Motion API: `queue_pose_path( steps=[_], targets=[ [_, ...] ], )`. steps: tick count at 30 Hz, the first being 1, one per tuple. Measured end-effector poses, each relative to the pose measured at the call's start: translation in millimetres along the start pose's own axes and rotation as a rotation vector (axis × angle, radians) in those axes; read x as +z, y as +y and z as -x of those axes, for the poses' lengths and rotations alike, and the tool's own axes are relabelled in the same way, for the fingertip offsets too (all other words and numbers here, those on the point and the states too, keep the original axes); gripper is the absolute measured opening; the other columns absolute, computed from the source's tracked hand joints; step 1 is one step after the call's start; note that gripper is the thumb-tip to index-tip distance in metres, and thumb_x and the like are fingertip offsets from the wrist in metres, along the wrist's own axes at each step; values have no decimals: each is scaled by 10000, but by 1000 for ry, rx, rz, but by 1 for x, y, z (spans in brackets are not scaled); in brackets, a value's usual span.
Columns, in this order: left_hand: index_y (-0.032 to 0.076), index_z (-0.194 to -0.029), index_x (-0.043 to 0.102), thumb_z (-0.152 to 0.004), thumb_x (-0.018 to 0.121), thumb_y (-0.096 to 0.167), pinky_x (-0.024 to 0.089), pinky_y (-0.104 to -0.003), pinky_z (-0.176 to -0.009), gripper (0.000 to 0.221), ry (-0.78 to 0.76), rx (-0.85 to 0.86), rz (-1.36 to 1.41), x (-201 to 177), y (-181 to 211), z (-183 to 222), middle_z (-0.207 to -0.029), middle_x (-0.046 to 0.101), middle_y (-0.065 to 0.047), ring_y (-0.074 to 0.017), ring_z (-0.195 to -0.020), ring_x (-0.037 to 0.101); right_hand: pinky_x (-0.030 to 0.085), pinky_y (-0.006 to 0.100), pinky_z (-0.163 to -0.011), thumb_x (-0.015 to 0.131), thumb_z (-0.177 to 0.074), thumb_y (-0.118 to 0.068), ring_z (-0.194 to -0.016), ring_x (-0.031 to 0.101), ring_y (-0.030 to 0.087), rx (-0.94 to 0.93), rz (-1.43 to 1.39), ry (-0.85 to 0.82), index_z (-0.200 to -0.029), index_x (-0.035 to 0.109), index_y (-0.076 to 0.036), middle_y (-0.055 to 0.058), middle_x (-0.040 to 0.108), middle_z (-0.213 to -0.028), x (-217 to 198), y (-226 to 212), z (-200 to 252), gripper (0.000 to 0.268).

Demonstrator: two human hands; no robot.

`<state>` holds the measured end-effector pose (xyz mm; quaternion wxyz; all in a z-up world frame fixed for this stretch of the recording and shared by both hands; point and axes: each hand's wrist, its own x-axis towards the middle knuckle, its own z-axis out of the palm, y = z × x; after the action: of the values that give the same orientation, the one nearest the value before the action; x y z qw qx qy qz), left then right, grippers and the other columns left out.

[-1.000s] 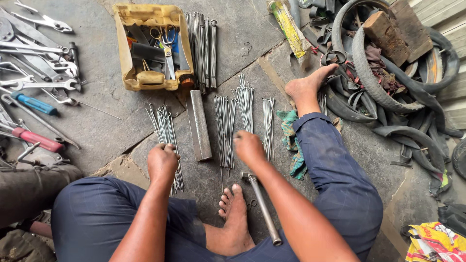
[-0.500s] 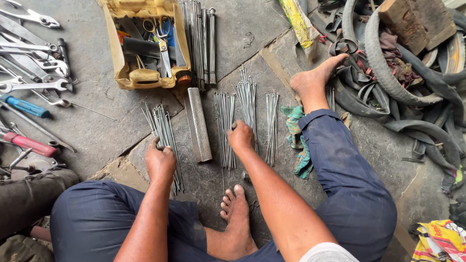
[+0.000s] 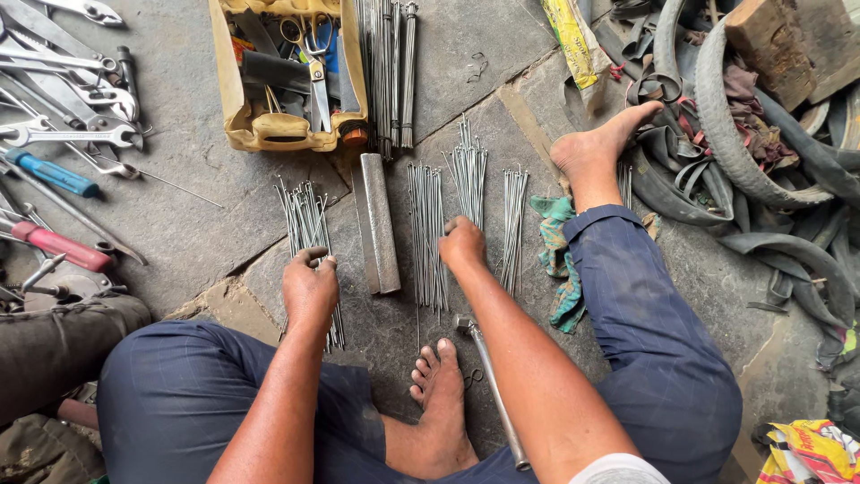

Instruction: The person hammers and straightens thin metal spokes against a metal block and organizes them into bundles by hand.

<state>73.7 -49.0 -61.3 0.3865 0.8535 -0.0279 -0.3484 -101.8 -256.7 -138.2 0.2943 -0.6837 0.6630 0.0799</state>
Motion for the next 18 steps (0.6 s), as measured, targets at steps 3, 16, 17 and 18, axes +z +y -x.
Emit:
queue_pose_path(
  steps=[3,16,17,18],
  targets=[
    [87,-1201,715,-940,675,181,551,-387,-859,280,-46,-62,6,-2,7,5,-1148,732,-123,-218,-974,696,599,375,-730,718,-886,-125,-835,710,219,-156,6,67,-1022,646,-113,82,711,-983,-17,2,21,154],
    [56,-1118,742,-980,652,183,522,-325,-659,208,-131,-59,120,-5,16,12,-970,754,-98,-151,-754,638,585,433,-685,710,-837,-140,-730,727,304,-415,-74,80,-857,703,-51,131,730,-786,-35,-25,64,92],
    [55,-1105,747,-975,657,194,519,-313,-637,210,-131,-35,146,-5,17,14,-954,758,-89,-142,-730,638,592,416,-691,708,-845,-131,-746,740,287,-469,-121,70,-897,695,-53,124,737,-803,-48,-27,71,95],
    [54,-1113,743,-987,647,214,516,-309,-618,225,-187,-52,177,-6,20,14,-945,760,-89,-144,-718,633,599,399,-697,705,-853,-122,-763,754,270,-529,-169,61,-937,688,-54,117,744,-819,-61,-29,80,109]
  ],
)
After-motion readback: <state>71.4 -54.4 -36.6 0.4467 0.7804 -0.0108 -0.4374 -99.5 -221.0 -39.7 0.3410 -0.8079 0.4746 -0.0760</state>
